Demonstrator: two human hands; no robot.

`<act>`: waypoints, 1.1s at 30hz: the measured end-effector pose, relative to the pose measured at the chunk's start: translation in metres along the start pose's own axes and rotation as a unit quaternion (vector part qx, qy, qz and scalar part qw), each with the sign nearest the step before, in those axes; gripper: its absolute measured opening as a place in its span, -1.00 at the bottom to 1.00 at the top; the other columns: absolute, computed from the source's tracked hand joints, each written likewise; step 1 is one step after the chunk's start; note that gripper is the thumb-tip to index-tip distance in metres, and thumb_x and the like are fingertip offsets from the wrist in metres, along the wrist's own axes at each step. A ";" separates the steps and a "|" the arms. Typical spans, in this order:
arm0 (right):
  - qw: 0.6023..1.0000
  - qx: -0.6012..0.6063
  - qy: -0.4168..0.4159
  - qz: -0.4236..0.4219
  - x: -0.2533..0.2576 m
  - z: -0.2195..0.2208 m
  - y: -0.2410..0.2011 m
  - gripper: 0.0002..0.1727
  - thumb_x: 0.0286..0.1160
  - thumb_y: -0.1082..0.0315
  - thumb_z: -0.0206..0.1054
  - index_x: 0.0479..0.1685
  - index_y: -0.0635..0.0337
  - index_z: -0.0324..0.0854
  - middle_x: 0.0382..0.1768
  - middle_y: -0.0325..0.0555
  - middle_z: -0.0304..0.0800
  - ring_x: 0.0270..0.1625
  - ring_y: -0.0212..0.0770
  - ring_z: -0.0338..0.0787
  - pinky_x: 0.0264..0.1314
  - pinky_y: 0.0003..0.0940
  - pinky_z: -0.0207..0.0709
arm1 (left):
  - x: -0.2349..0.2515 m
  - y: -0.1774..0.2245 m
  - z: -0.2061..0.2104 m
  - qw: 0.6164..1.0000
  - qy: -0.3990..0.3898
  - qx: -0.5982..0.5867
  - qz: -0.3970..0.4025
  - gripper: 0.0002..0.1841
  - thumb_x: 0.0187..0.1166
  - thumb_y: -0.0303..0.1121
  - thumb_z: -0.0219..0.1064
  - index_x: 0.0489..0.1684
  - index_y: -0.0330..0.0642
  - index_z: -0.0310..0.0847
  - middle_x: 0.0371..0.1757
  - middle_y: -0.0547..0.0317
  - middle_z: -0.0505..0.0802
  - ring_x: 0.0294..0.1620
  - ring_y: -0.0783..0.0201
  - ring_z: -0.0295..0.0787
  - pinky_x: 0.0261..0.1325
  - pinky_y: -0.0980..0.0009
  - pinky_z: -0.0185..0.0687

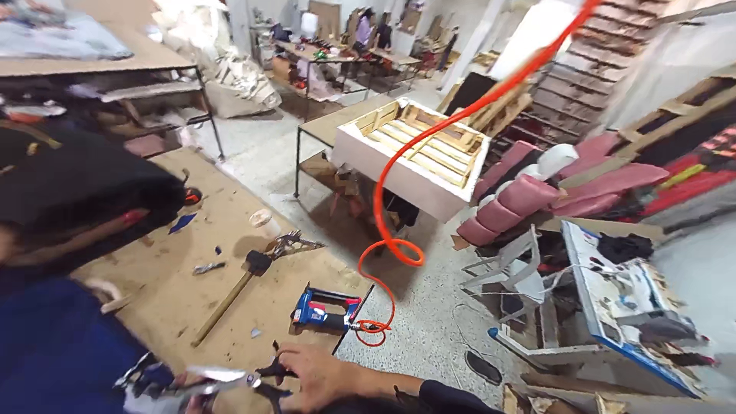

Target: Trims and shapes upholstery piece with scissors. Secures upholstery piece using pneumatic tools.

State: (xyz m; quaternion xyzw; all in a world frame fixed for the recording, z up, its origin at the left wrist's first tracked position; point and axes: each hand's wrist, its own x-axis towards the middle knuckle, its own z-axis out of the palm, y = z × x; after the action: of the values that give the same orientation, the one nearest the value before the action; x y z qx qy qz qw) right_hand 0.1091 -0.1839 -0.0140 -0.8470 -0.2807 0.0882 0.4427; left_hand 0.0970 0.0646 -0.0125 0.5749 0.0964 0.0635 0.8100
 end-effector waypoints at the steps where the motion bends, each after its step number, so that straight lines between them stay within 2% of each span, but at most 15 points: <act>1: 1.000 0.001 -0.003 0.011 0.000 0.000 -0.002 -0.57 0.30 0.12 0.61 -0.08 0.32 0.71 0.06 0.12 0.73 0.04 -0.02 0.79 0.06 -0.06 0.73 | 0.001 -0.003 -0.003 1.000 -0.001 0.011 0.001 -0.64 0.70 -0.56 0.21 0.44 -0.29 0.45 0.19 0.16 0.86 0.14 0.19 0.86 0.29 0.13 0.80; 2: 1.000 -0.002 0.000 0.016 0.000 0.001 -0.003 -0.61 0.34 0.16 0.57 -0.08 0.31 0.72 0.07 0.12 0.74 0.05 -0.04 0.80 0.07 -0.07 0.74 | 0.001 -0.003 -0.003 1.000 0.016 0.025 -0.003 -0.65 0.69 -0.54 0.24 0.42 -0.27 0.47 0.15 0.21 0.86 0.09 0.26 0.87 0.23 0.21 0.84; 3: 1.000 -0.008 0.008 0.016 -0.001 0.001 -0.004 -0.66 0.35 0.20 0.55 -0.08 0.31 0.74 0.08 0.12 0.76 0.06 -0.05 0.82 0.09 -0.09 0.76 | 0.000 -0.001 0.000 0.999 0.037 0.029 -0.009 -0.66 0.66 -0.52 0.27 0.37 -0.30 0.51 0.12 0.16 0.87 0.06 0.25 0.88 0.19 0.22 0.86; 5: 0.999 -0.021 0.032 0.009 -0.002 0.003 -0.009 -0.73 0.35 0.27 0.51 -0.13 0.29 0.77 0.04 0.10 0.82 0.05 -0.11 0.84 0.11 -0.15 0.78 | -0.003 0.008 0.004 0.998 0.058 0.017 -0.024 -0.62 0.68 -0.49 0.29 0.42 -0.42 0.49 0.22 -0.06 0.85 0.15 0.07 0.87 0.26 0.10 0.85; 7: 0.999 -0.011 0.045 -0.010 -0.002 0.009 -0.014 -0.73 0.32 0.23 0.49 -0.17 0.27 0.79 0.02 0.09 0.84 0.07 -0.15 0.84 0.14 -0.22 0.76 | -0.008 0.015 -0.002 0.998 0.054 -0.008 -0.020 -0.61 0.70 -0.48 0.28 0.44 -0.47 0.46 0.24 -0.17 0.84 0.19 -0.05 0.86 0.30 0.03 0.82; 8: 0.999 0.002 0.034 -0.015 -0.005 0.011 -0.016 -0.66 0.32 0.13 0.53 -0.19 0.26 0.77 0.02 0.10 0.83 0.05 -0.17 0.82 0.11 -0.25 0.75 | -0.014 0.016 -0.005 0.998 0.048 -0.027 -0.025 -0.61 0.71 -0.50 0.25 0.47 -0.45 0.47 0.26 -0.19 0.84 0.22 -0.07 0.86 0.33 0.02 0.80; 9: 1.000 0.010 0.018 -0.018 -0.006 0.010 -0.018 -0.51 0.29 -0.05 0.59 -0.20 0.26 0.74 0.01 0.10 0.80 0.01 -0.18 0.80 0.04 -0.26 0.72 | -0.017 0.018 -0.007 0.998 0.038 -0.048 -0.029 -0.61 0.72 -0.53 0.22 0.50 -0.42 0.47 0.28 -0.19 0.84 0.24 -0.06 0.84 0.35 0.03 0.78; 11: 1.000 -0.010 -0.004 -0.028 0.005 0.006 -0.018 -0.26 0.14 -0.35 0.58 -0.15 0.24 0.69 0.02 0.09 0.75 -0.05 -0.19 0.75 -0.08 -0.25 0.67 | -0.009 0.023 -0.008 0.997 0.022 -0.073 -0.015 -0.59 0.72 -0.55 0.22 0.52 -0.39 0.46 0.29 -0.20 0.83 0.25 -0.05 0.83 0.35 0.05 0.76; 13: 0.999 -0.037 -0.012 -0.023 0.004 0.007 -0.022 -0.20 0.08 -0.42 0.55 -0.11 0.22 0.68 0.05 0.08 0.73 -0.08 -0.17 0.74 -0.14 -0.20 0.65 | -0.015 0.025 -0.009 0.996 0.027 -0.079 -0.011 -0.60 0.71 -0.57 0.23 0.50 -0.41 0.49 0.27 -0.23 0.83 0.24 -0.07 0.85 0.34 0.03 0.78; 16: 0.998 -0.062 0.008 -0.024 0.009 0.010 -0.027 -0.24 0.11 -0.38 0.56 -0.14 0.20 0.66 0.05 0.08 0.72 -0.09 -0.16 0.75 -0.17 -0.20 0.66 | -0.021 0.027 -0.012 0.997 0.034 -0.073 0.013 -0.62 0.66 -0.60 0.27 0.44 -0.45 0.56 0.26 -0.29 0.83 0.22 -0.12 0.85 0.34 -0.02 0.78; 20: 0.995 -0.102 0.012 -0.020 0.015 0.009 -0.027 -0.31 0.12 -0.31 0.55 -0.14 0.18 0.66 0.09 0.09 0.72 -0.02 -0.06 0.75 -0.11 -0.08 0.65 | -0.027 0.032 -0.012 0.997 0.039 -0.055 0.046 -0.65 0.63 -0.61 0.31 0.37 -0.50 0.58 0.27 -0.35 0.81 0.29 -0.19 0.81 0.40 -0.08 0.74; 23: 0.994 -0.102 0.011 -0.029 0.019 0.008 -0.027 -0.33 0.15 -0.29 0.54 -0.13 0.19 0.65 0.09 0.09 0.72 0.01 -0.05 0.76 -0.07 -0.08 0.67 | -0.030 0.033 -0.014 0.996 0.054 -0.004 0.069 -0.69 0.58 -0.59 0.39 0.25 -0.47 0.66 0.21 -0.29 0.85 0.23 -0.11 0.85 0.33 -0.02 0.79; 27: 0.995 -0.092 0.008 -0.031 0.019 0.008 -0.027 -0.38 0.22 -0.24 0.54 -0.14 0.19 0.65 0.08 0.09 0.72 -0.04 -0.06 0.75 -0.13 -0.10 0.64 | -0.035 0.034 -0.014 0.994 0.055 0.055 0.075 -0.72 0.55 -0.59 0.41 0.19 -0.45 0.71 0.18 -0.23 0.88 0.20 -0.05 0.88 0.28 0.04 0.83; 33: 0.997 -0.067 0.001 -0.028 0.018 0.010 -0.024 -0.48 0.34 -0.13 0.51 -0.20 0.21 0.62 0.06 0.10 0.70 -0.09 -0.09 0.74 -0.19 -0.16 0.64 | -0.039 0.036 -0.017 0.998 0.027 0.034 0.049 -0.69 0.56 -0.62 0.39 0.24 -0.48 0.65 0.17 -0.24 0.87 0.15 -0.03 0.88 0.26 0.02 0.83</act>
State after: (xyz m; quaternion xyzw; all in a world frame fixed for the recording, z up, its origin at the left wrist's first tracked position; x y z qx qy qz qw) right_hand 0.1103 -0.1561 0.0009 -0.8664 -0.3093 0.0558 0.3880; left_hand 0.0558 0.0838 0.0189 0.6045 0.0926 0.1151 0.7828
